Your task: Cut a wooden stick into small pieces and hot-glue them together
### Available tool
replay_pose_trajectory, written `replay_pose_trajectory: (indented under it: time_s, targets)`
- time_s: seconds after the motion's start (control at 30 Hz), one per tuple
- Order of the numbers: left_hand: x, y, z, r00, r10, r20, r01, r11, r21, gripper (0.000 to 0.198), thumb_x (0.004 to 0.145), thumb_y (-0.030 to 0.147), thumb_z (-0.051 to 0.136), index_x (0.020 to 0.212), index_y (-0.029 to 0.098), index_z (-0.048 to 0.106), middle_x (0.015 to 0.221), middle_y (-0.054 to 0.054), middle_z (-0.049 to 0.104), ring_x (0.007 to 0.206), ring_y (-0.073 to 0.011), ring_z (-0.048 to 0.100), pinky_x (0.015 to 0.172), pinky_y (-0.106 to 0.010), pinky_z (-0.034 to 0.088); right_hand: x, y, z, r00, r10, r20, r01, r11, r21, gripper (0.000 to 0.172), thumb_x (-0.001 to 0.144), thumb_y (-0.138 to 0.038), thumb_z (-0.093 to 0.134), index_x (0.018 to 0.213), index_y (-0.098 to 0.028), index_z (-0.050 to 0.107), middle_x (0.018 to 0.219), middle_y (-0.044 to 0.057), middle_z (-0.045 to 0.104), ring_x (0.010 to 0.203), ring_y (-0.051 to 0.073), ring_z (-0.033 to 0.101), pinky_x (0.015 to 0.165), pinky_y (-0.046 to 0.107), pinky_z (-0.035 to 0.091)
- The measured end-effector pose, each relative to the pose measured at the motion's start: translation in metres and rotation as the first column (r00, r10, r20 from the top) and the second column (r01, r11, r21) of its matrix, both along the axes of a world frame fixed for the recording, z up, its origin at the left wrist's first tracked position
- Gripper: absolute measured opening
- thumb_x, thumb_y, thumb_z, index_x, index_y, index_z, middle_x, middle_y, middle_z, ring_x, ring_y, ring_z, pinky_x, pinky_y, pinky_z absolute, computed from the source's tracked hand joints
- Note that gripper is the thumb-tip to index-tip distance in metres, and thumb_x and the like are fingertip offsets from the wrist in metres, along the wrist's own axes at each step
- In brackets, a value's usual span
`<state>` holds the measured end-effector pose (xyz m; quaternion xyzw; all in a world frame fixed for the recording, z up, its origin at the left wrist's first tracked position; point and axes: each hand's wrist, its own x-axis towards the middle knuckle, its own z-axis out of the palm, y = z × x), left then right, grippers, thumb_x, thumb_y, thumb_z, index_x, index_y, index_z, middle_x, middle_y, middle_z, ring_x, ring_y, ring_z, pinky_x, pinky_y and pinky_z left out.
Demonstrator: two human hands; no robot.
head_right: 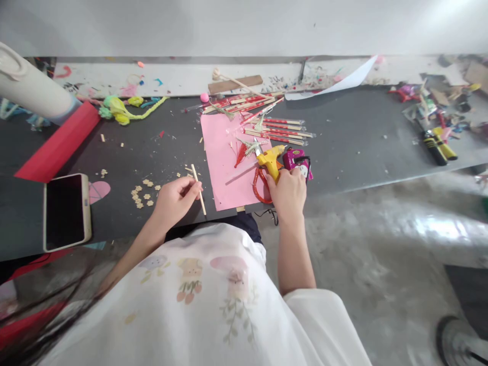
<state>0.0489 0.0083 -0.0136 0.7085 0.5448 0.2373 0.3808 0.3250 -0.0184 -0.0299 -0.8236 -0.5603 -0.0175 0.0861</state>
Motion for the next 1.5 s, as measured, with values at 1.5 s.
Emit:
replay_pose_trajectory:
  time_s: [1.5]
  targets:
    - [-0.021, -0.016, 0.019, 0.997, -0.006, 0.077, -0.001, 0.996, 0.092, 0.03, 0.091, 0.038, 0.049, 0.075, 0.017, 0.063, 0.061, 0.0, 0.061, 0.058, -0.0096, 0.055, 0.053, -0.021, 0.039, 0.0, 0.002, 0.016, 0.984, 0.176, -0.001, -0.176, 0.983, -0.055, 0.03, 0.088, -0.037, 0.053, 0.103, -0.013, 0.062, 0.098, 0.017, 0.065, 0.094, 0.031, 0.058, 0.08, 0.041, 0.045]
